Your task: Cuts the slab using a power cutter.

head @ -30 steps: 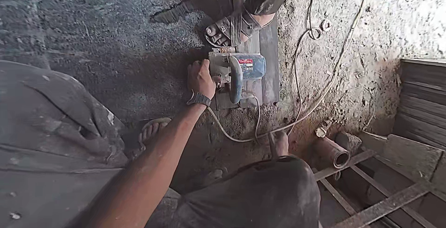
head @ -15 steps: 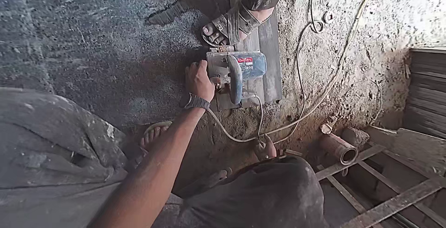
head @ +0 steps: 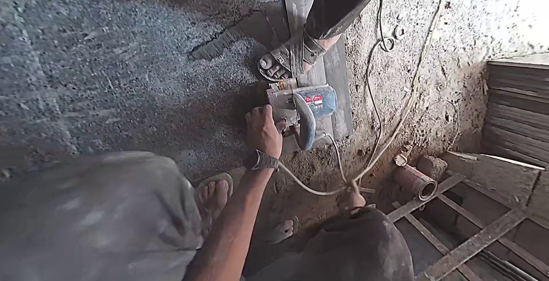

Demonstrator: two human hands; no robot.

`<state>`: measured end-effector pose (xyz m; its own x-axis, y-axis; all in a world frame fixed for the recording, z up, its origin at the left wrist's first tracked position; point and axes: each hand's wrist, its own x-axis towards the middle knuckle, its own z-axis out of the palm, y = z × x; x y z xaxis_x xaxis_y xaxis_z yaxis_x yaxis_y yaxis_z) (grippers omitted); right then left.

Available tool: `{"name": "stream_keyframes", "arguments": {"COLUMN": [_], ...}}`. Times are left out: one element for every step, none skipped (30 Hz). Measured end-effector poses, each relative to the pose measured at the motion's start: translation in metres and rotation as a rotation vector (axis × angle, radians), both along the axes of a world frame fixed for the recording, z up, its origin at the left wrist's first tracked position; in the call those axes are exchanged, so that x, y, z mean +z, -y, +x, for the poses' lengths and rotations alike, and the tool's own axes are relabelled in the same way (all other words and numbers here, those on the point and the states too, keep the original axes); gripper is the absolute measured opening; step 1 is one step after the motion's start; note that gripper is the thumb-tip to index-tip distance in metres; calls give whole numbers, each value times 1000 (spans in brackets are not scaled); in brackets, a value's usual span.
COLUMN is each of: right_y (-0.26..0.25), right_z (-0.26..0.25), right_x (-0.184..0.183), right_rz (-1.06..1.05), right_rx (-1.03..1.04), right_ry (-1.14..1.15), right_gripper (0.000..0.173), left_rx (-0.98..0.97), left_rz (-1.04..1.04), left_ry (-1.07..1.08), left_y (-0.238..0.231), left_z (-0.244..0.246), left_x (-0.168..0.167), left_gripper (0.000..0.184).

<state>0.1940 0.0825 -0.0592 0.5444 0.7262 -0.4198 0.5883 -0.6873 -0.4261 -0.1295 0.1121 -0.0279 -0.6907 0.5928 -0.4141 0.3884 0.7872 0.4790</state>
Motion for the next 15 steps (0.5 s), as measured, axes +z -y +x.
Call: {"name": "stream_keyframes", "arguments": {"right_y": [-20, -41, -60, -77, -93, -108, -122, -135, -147, -156, -164, -171, -177, -182, -185], "right_z": [10, 16, 17, 12, 8, 6, 1, -3, -9, -17, -27, -39, -49, -57, -63], "right_x": [16, 41, 65, 95, 122, 145, 165, 181, 196, 211, 226, 239, 249, 257, 264], "right_rz": [-47, -55, 1, 55, 87, 96, 88, 56, 10, -26, -47, -65, -70, -79, -90], "right_rx": [-210, -363, -468, -495, -456, -374, -263, -129, -16, 59, 103, 125, 144, 165, 180], "right_ry": [-168, -361, -480, -572, -589, -576, -516, -442, -379, -341, -311, -287, -276, -266, -259], "right_gripper": [33, 32, 24, 20, 18, 15, 15, 17, 18, 19, 19, 19, 18, 17, 16], "left_rx": [-2, -3, -4, -10, -19, -32, -44, -57, -68, -82, -89, -90, -80, -57, -33], "left_rz": [-20, -44, -61, -69, -73, -77, -80, -85, -93, -113, -118, -116, -113, -92, -73], "left_ry": [17, 42, 65, 84, 92, 98, 96, 91, 93, 110, 125, 138, 157, 172, 199], "left_y": [-2, -4, -6, -8, -9, -10, -11, -11, -11, -11, -11, -13, -15, -16, -15], "left_z": [-1, -3, -4, -5, -6, -7, -9, -10, -12, -13, -14, -16, -17, -16, -15], "left_x": [3, 7, 10, 12, 15, 17, 19, 20, 21, 23, 26, 30, 35, 37, 40], "left_gripper": [55, 55, 55, 54, 53, 52, 53, 54, 55, 56, 57, 57, 57, 57, 58]}}
